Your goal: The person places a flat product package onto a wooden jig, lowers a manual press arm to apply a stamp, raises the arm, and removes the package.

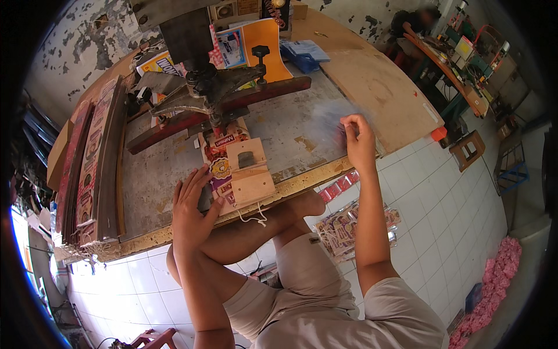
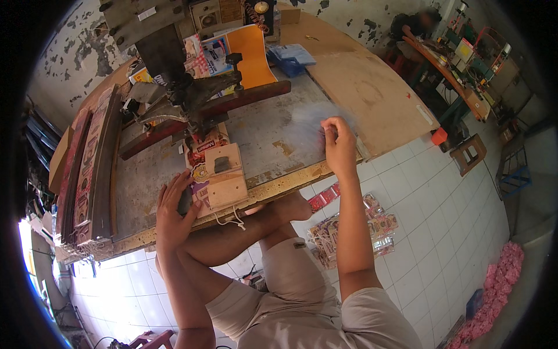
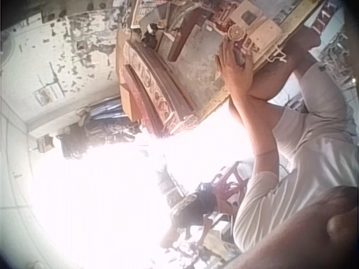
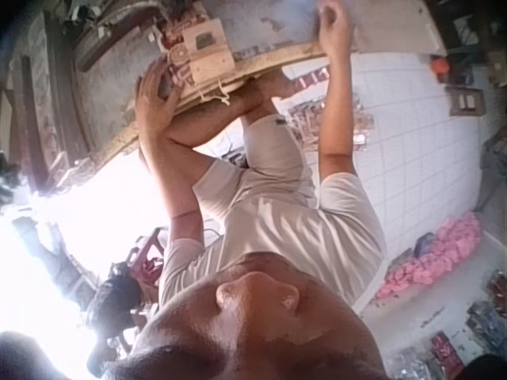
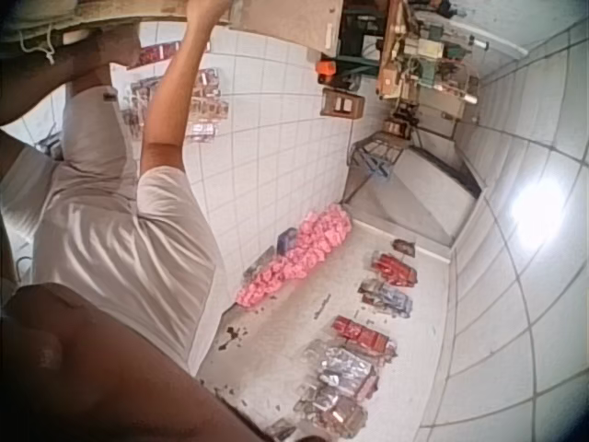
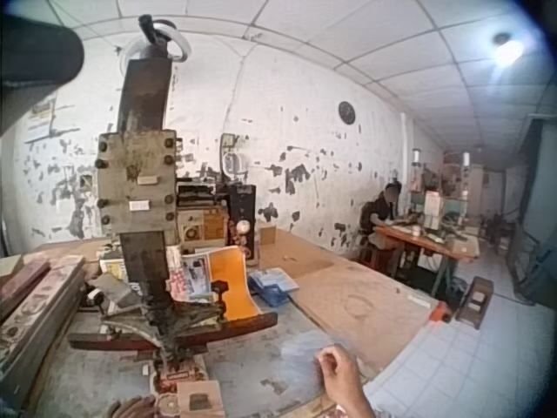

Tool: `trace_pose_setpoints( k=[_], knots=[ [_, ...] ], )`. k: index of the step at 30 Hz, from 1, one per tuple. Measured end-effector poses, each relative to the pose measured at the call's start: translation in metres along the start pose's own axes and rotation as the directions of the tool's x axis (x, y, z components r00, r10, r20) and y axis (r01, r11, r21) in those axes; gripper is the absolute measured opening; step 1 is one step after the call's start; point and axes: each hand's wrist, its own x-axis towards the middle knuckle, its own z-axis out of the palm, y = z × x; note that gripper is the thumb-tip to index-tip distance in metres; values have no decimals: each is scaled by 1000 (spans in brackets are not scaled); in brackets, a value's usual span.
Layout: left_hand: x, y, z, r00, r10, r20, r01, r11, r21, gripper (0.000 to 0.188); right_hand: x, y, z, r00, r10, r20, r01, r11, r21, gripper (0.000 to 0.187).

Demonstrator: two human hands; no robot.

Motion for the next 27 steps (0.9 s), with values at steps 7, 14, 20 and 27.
trace_pose_setpoints(
  k=[7, 14, 20, 27],
  knots=[
    [-1, -2, -1, 1000, 5, -2, -5, 1000, -13, 56, -4, -20, 4, 987, -149, -59, 143, 985, -98, 65],
    [-1, -3, 0, 1000, 6, 0, -6, 1000, -13, 57, -8, -24, 5, 991, -9, -136, 16, 999, 48, 83],
    [0, -1, -1, 1000, 4, -2, -4, 999, -34, 55, -2, 0, 2, 933, -21, -358, 75, 988, 138, 69],
    [-2, 2, -6, 1000, -15, 1, 15, 999, -52, 56, -2, -55, -1, 772, -181, -609, 251, 967, 31, 37]
  ],
)
